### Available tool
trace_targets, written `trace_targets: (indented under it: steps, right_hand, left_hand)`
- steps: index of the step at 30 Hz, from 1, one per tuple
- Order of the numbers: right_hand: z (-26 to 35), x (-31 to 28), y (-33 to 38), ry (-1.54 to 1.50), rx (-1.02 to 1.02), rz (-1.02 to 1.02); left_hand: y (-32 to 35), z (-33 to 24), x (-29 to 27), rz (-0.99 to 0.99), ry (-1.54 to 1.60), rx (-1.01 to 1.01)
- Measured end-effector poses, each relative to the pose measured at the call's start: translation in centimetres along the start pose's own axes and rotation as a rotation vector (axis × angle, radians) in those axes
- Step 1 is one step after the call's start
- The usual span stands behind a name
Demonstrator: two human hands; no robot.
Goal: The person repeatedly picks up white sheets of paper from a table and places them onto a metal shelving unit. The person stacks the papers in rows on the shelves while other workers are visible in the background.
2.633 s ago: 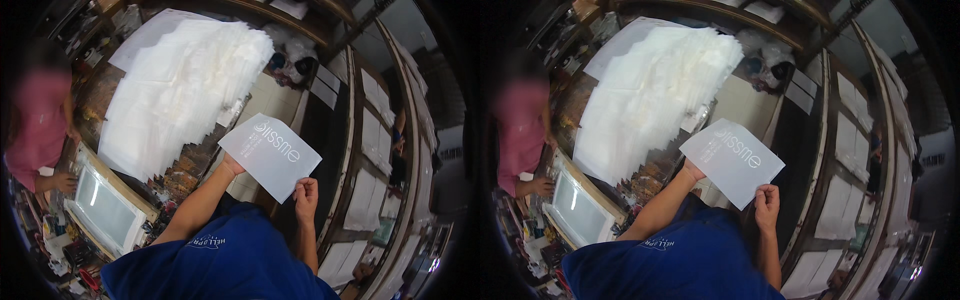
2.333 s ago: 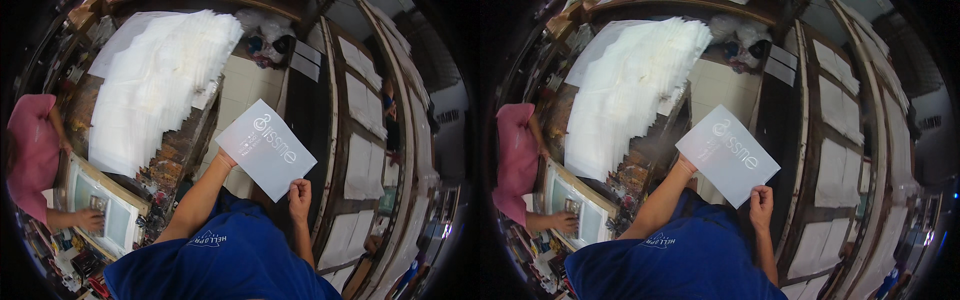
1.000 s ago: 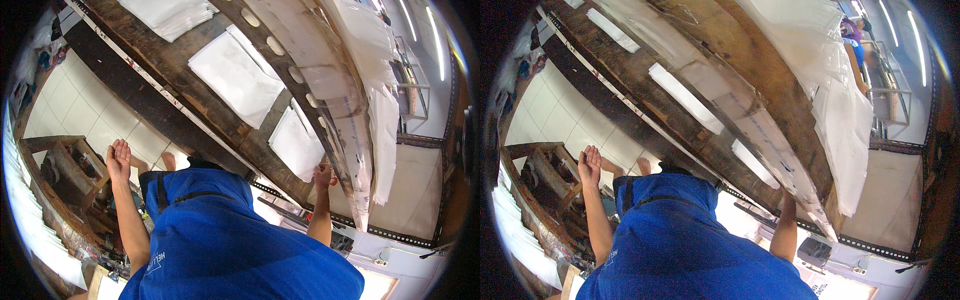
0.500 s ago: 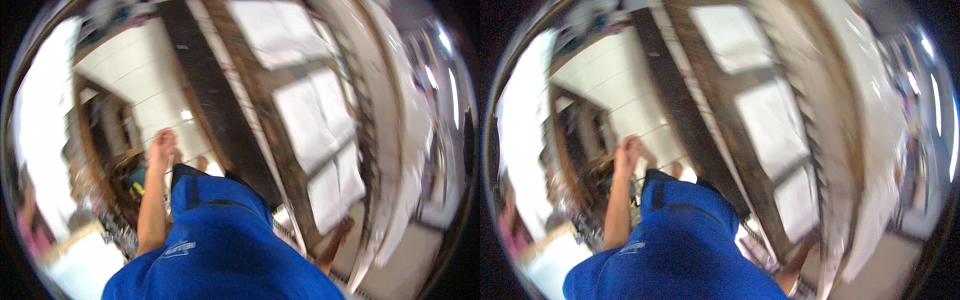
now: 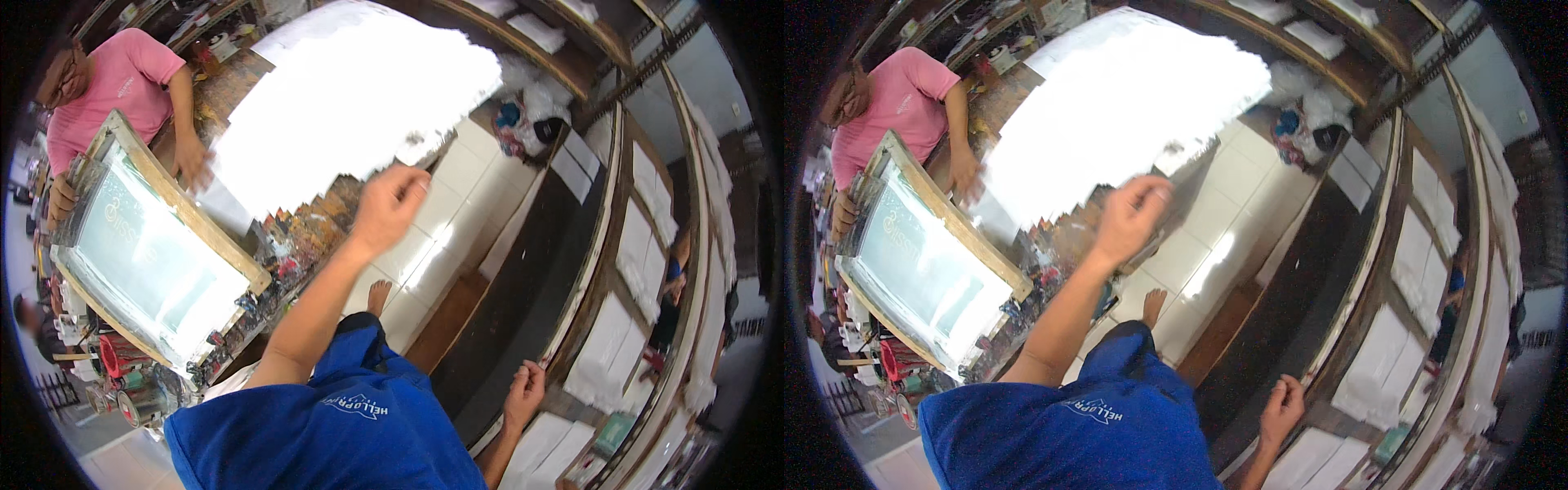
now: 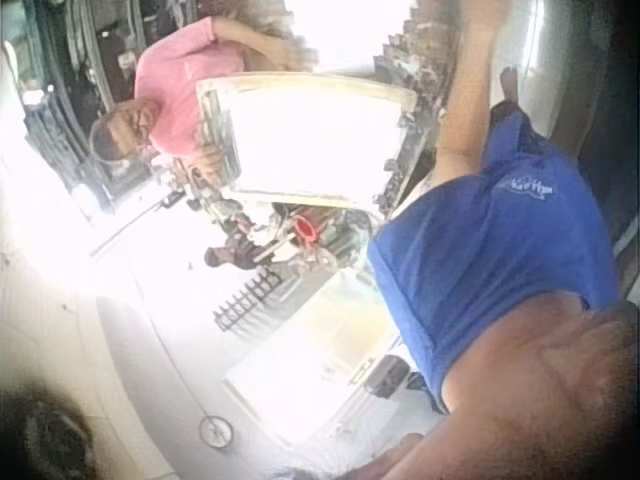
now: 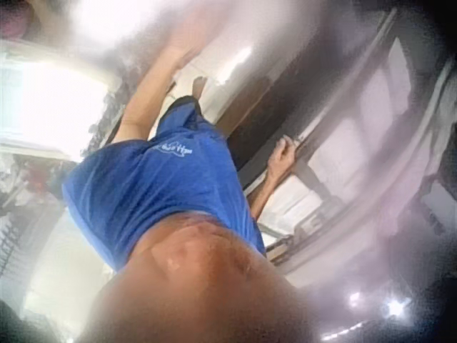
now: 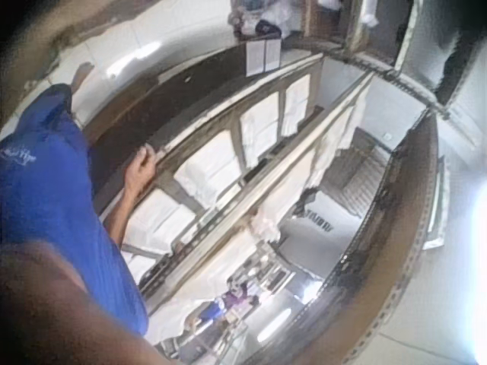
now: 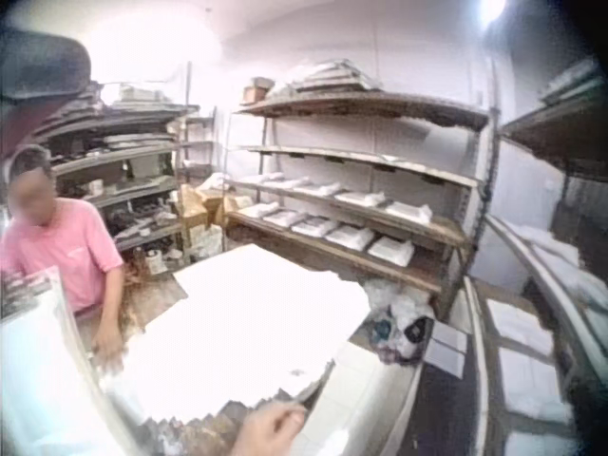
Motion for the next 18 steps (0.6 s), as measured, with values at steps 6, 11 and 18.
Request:
trace_targets:
  steps: [6,11,18]
  right_hand:
    - [6.3,6.3,-5.4,0.07,-0.16,0.207]
    - [6.2,9.1,-7.3,0.146,-0.207,0.254]
    - [4.9,9.6,-8.3,0.178,0.021,0.272]
  left_hand:
    - [-16.6,6.1,-11.6,-0.301,-0.434,0.11]
    - [-25.9,13.9,-15.9,-0.196,-0.797,-0.037]
    - [-33.8,19.4,-15.9,-0.066,-0.835,-0.28]
Point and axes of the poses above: each hand's wrist, its own y-axis away from the middle knuckle, its own x-axis out of the palm, z = x × y, the point moved 3 cm from there along -y, towards the middle knuckle, and after that the axes turned 10 degrees about y, right-handed, at the moved point
